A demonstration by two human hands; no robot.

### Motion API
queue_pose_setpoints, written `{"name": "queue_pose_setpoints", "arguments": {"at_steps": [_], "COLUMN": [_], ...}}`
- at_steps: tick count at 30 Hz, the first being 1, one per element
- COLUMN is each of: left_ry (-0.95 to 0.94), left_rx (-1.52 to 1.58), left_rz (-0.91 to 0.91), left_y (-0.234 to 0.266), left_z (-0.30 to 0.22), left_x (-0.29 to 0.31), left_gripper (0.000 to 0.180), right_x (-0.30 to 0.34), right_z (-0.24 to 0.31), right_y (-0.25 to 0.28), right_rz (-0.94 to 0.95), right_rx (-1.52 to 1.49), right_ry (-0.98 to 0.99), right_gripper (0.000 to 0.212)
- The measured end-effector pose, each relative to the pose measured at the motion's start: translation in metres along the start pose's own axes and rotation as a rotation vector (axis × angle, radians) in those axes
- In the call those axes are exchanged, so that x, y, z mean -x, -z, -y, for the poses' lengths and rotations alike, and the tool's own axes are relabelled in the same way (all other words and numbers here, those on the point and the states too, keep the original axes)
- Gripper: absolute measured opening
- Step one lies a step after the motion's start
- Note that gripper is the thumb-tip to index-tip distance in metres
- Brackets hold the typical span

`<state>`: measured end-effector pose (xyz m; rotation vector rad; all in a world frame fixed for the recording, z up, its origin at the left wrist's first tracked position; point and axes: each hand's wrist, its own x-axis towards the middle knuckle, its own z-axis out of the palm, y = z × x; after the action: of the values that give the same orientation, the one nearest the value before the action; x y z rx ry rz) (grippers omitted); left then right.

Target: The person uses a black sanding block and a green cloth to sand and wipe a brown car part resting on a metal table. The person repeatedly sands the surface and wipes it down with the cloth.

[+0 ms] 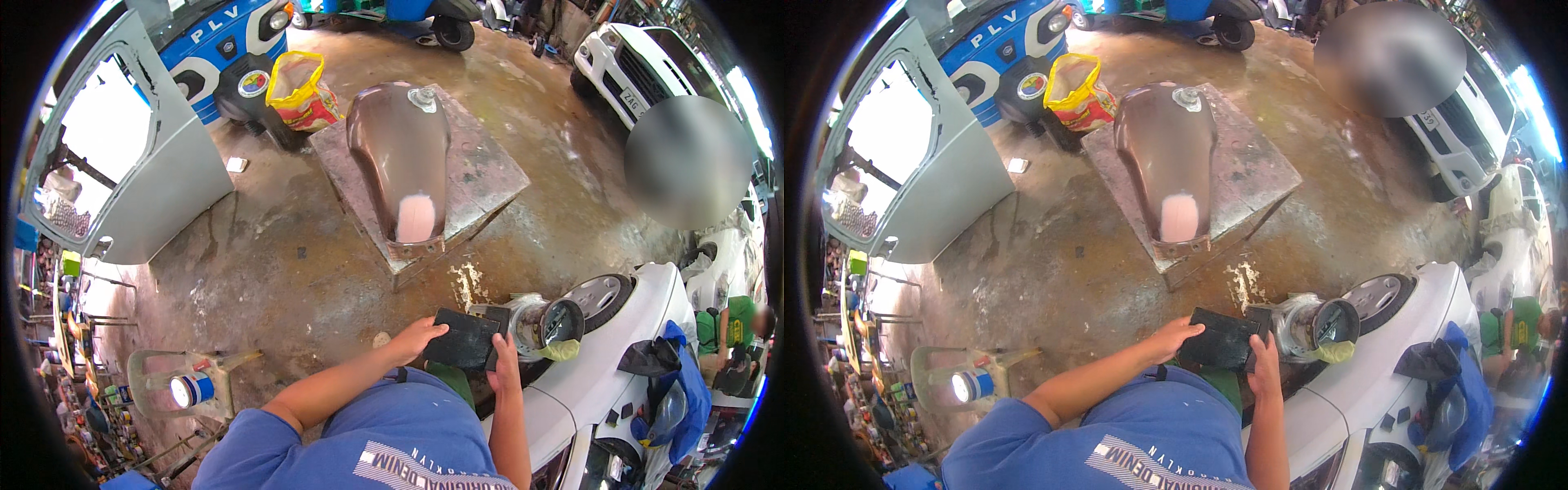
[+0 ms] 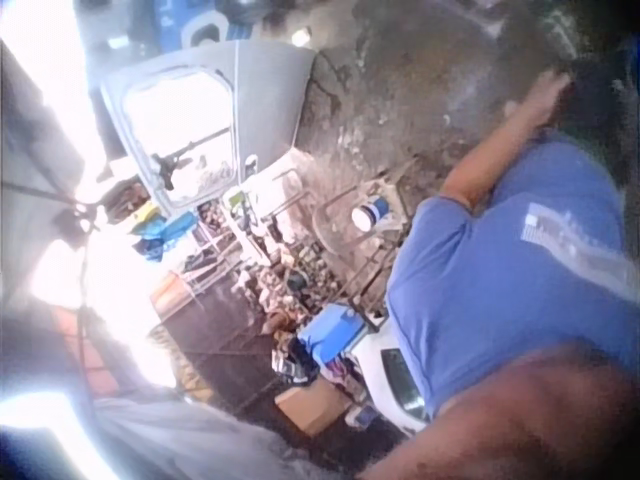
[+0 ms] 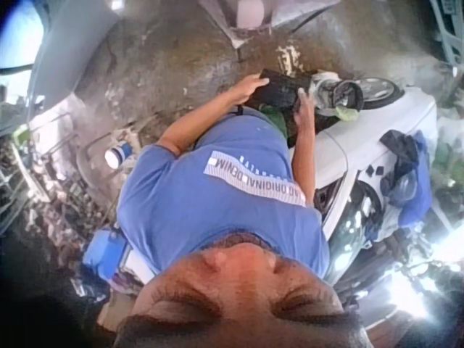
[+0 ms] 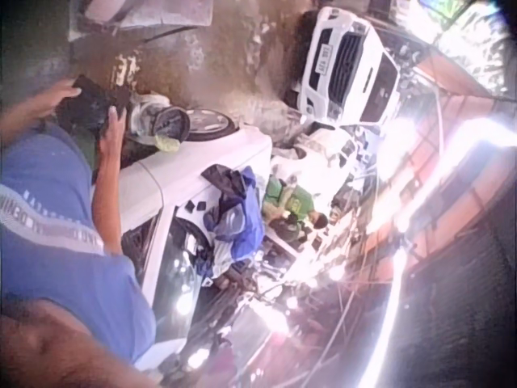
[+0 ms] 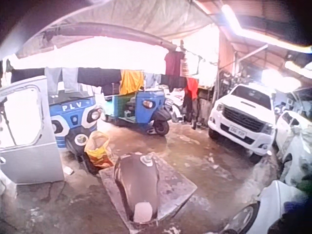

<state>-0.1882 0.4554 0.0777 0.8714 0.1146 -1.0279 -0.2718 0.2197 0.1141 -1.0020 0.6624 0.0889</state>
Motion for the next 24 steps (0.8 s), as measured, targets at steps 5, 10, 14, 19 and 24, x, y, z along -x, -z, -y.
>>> {"name": "queue_pose_setpoints", "arguments": {"at_steps": [5,10,14,19,24], "left_ry": [0.014,0.032,0.06,-0.034,-0.035], "left_rx": [-0.021,-0.175,-0.343,-0.304,-0.419], "left_rz": [-0.039,-0.145,-0.253,-0.282,-0.259], "left_y": [0.002,-0.006,-0.004,-0.009,-0.009], "left_z": [-0.008,-0.007,-0.004,0.007,0.014], "left_x": [0.005,0.002,-0.002,-0.007,-0.019], "left_gripper": [0.037,0.036,0.038,0.038,0.044], "right_x": [0.014,0.018,0.019,0.023,0.027], "right_z": [0.02,0.027,0.024,0.019,0.018], "right_y": [-0.027,-0.025,-0.014,0.001,0.011], "right_rz": [0.106,0.093,0.019,-0.024,-0.091], "right_rx": [-0.012,0.053,0.1,0.075,0.009], "right_ry": [-0.059,0.004,0.072,0.162,0.16], "right_gripper": [0.044,0.044,0.044,0.047,0.048]}}
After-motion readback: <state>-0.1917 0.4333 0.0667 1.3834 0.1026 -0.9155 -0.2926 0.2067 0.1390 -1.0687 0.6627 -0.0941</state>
